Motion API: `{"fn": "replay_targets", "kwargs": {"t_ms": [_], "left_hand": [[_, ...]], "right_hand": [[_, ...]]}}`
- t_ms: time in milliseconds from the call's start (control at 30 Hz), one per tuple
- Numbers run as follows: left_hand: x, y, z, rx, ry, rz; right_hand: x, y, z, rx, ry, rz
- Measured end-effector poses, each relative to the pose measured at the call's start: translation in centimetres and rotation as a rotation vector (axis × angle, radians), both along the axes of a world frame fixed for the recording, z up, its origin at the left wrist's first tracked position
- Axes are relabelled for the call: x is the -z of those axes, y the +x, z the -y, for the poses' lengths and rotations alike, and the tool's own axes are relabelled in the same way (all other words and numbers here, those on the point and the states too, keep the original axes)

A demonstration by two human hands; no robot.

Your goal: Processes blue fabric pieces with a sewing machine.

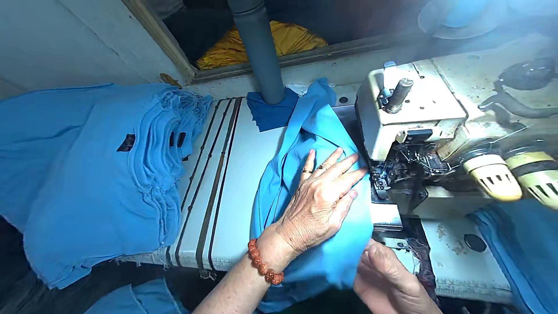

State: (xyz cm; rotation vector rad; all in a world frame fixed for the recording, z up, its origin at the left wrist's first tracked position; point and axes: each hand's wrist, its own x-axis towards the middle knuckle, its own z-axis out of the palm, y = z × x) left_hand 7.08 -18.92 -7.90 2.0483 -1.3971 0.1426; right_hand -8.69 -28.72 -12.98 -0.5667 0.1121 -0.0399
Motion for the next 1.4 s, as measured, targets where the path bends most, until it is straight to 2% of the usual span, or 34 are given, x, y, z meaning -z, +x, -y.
{"fn": "replay_targets", "kwargs": {"t_ms": [67,133,233,367,467,733,900,967,1000,1133,1200,1267,1400], "left_hand": [[-0.1,-0.3,0.2,0.008,-0.025,-0.008],[-0.1,-0.4,0.3,0.021,-0.064,-0.026],[0.2,-0.5,0.1,0.058,-0.135,-0.058],[0.7,-1.2,0.0,0.056,-0.236,-0.024],[0.7,-1.8,0.0,0.048,-0.228,0.027],[0.5,-2.3,0.3,-0.002,-0.184,0.077],[-0.6,-2.2,0.3,-0.108,-0.015,0.202],[-0.9,-1.9,0.1,-0.118,0.034,0.218],[-1.0,-1.7,0.0,-0.118,0.054,0.221],[-1.0,-1.5,0.1,-0.115,0.112,0.217],[-1.0,-1.3,0.2,-0.110,0.118,0.220],[-1.0,-1.6,0.4,-0.112,0.117,0.227],[-0.8,-2.0,1.1,-0.173,0.147,0.231]], "right_hand": [[-1.4,-0.2,0.2,0.050,0.165,-0.097],[-2.2,-0.2,0.7,0.116,0.120,-0.129],[-3.3,-0.2,1.0,0.288,-0.207,-0.218],[-2.5,-0.5,1.6,0.526,-0.711,-0.065],[-2.1,-0.2,2.7,0.616,-0.871,-0.015],[-1.9,0.8,4.0,0.668,-0.921,-0.024],[-1.3,1.4,4.4,0.877,-0.911,0.036],[-0.8,0.8,4.1,0.815,-0.815,-0.011],[-0.4,0.1,3.7,0.704,-0.771,-0.041],[1.3,-3.0,2.7,0.024,-0.482,-0.075],[1.9,-3.8,3.0,-0.173,-0.369,0.010],[2.4,-4.1,3.8,-0.217,-0.336,0.114],[2.9,-3.9,6.2,-0.206,-0.459,0.263]]}}
